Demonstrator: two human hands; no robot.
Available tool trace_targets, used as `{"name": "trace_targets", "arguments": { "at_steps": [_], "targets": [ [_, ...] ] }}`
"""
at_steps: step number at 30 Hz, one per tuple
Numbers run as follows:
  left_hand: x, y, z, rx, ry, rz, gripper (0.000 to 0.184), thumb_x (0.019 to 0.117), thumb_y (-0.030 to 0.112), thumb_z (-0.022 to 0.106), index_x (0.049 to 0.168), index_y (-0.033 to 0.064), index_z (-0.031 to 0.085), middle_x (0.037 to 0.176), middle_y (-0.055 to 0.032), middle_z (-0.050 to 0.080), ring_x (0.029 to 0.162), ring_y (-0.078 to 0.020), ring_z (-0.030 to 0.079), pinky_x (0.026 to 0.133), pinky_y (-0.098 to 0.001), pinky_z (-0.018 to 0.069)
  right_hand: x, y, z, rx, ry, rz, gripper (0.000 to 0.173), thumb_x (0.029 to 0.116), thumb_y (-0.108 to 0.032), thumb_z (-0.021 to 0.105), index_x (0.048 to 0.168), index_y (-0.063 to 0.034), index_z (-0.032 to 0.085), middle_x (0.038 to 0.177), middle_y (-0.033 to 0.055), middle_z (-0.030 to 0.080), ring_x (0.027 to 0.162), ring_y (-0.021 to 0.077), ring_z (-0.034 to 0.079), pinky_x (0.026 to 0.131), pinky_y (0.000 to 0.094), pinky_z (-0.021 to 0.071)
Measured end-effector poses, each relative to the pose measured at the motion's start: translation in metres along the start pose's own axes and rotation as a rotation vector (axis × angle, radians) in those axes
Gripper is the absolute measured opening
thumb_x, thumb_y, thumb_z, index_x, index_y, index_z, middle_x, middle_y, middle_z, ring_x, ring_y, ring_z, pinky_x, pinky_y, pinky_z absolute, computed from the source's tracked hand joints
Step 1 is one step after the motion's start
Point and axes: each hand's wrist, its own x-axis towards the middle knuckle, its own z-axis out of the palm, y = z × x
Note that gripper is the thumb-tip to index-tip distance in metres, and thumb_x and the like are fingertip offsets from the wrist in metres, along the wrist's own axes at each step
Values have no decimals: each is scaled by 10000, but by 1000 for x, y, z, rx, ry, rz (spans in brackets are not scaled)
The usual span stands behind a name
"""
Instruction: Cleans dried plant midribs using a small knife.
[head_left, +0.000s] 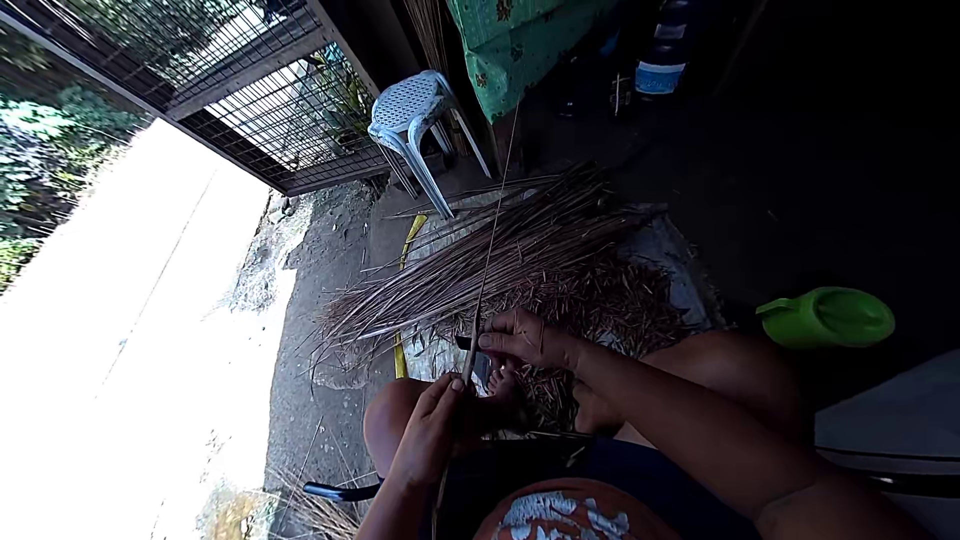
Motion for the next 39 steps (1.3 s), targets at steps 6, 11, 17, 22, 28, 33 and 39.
{"name": "trace_targets", "arguments": {
  "at_steps": [6, 11, 17, 22, 28, 33, 39],
  "targets": [
    [-6, -3, -2, 28, 6, -30, 280, 1087, 307, 440, 1005, 93, 601, 652, 25, 473, 477, -57, 437, 436, -204, 404, 6, 2, -22, 28, 185, 32, 259, 1083, -220, 521, 1019, -15, 665, 732, 2, 662, 569, 56, 597, 540, 194, 505],
    [-8, -8, -8, 102, 46, -44, 294, 1086, 310, 453, 1011, 74, 612, 666, -6, 511, 494, -88, 480, 453, -230, 440, 12, 3, -26, 45, 280, 94, 261, 1089, -225, 519, 1052, -5, 655, 740, 34, 673, 563, 75, 605, 541, 200, 509],
    [-6, -10, -4, 147, 54, -64, 294, 1087, 289, 434, 1009, 64, 606, 653, -12, 513, 476, -90, 478, 437, -225, 436, 14, 8, -25, 98, 510, 105, 264, 1098, -225, 495, 1140, -8, 638, 778, 67, 671, 574, 103, 610, 547, 225, 519],
    [-6, -11, -4, 89, 16, -37, 360, 1096, 317, 394, 1042, 65, 645, 664, 2, 530, 477, -63, 472, 434, -207, 428, 7, -4, -23, 161, 274, 127, 240, 1094, -235, 506, 1111, -26, 623, 754, 48, 676, 573, 102, 631, 533, 216, 529],
    [-7, -5, -8, -214, -126, -111, 438, 1096, 383, 382, 1145, 58, 671, 642, 35, 498, 447, -24, 430, 415, -172, 388, 1, 4, -1, 96, 4, 38, 250, 1086, -254, 501, 1022, -49, 630, 739, 7, 660, 561, 78, 609, 525, 219, 518],
    [-14, -5, -9, -298, -209, -148, 429, 1093, 416, 417, 1152, 67, 659, 653, 40, 483, 457, -30, 434, 424, -174, 391, 4, 3, -14, 140, 171, -1, 242, 1088, -233, 508, 1049, -40, 649, 737, -1, 664, 565, 61, 606, 528, 193, 507],
    [-23, -9, -12, -239, -228, -148, 453, 1094, 420, 426, 1195, 50, 667, 654, 25, 499, 454, -33, 433, 415, -173, 380, 9, -2, -37, 284, 397, -27, 241, 1099, -196, 472, 1118, -17, 633, 723, 49, 635, 548, 87, 588, 518, 200, 504]
  ]
}}
